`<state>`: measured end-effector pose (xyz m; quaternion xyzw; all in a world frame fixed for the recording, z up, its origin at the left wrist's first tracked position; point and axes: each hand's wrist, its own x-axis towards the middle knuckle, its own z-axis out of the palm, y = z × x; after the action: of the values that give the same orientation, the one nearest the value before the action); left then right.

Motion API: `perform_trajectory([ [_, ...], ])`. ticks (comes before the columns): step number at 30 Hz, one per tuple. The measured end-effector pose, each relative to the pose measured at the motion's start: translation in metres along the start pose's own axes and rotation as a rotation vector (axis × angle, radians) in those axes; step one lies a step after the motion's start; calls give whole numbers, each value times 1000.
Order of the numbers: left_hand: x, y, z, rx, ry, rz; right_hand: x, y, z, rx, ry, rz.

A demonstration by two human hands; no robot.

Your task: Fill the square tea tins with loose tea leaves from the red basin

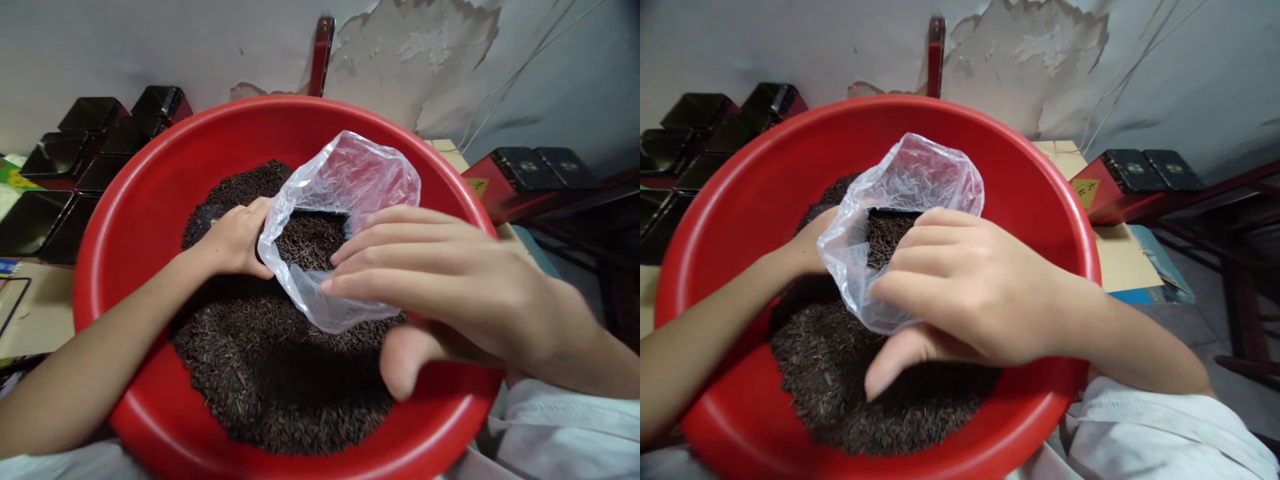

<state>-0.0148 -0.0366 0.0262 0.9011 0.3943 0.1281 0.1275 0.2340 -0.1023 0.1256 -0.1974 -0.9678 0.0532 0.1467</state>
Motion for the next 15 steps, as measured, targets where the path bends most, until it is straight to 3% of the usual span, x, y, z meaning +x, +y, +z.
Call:
perform_trajectory([
  [5, 0, 11, 0, 65, -50, 89, 18, 16, 31, 183, -399, 240],
  [7, 0, 14, 0, 83, -69, 110, 21, 20, 39, 192, -482, 331],
  [9, 0, 14, 0, 89, -81, 107, 21, 22, 42, 133, -444, 389],
  [12, 1, 11, 0, 65, -70, 90, 20, 22, 40, 94, -287, 422],
  [15, 1, 8, -1, 32, -59, 85, 18, 20, 33, 164, -134, 341],
])
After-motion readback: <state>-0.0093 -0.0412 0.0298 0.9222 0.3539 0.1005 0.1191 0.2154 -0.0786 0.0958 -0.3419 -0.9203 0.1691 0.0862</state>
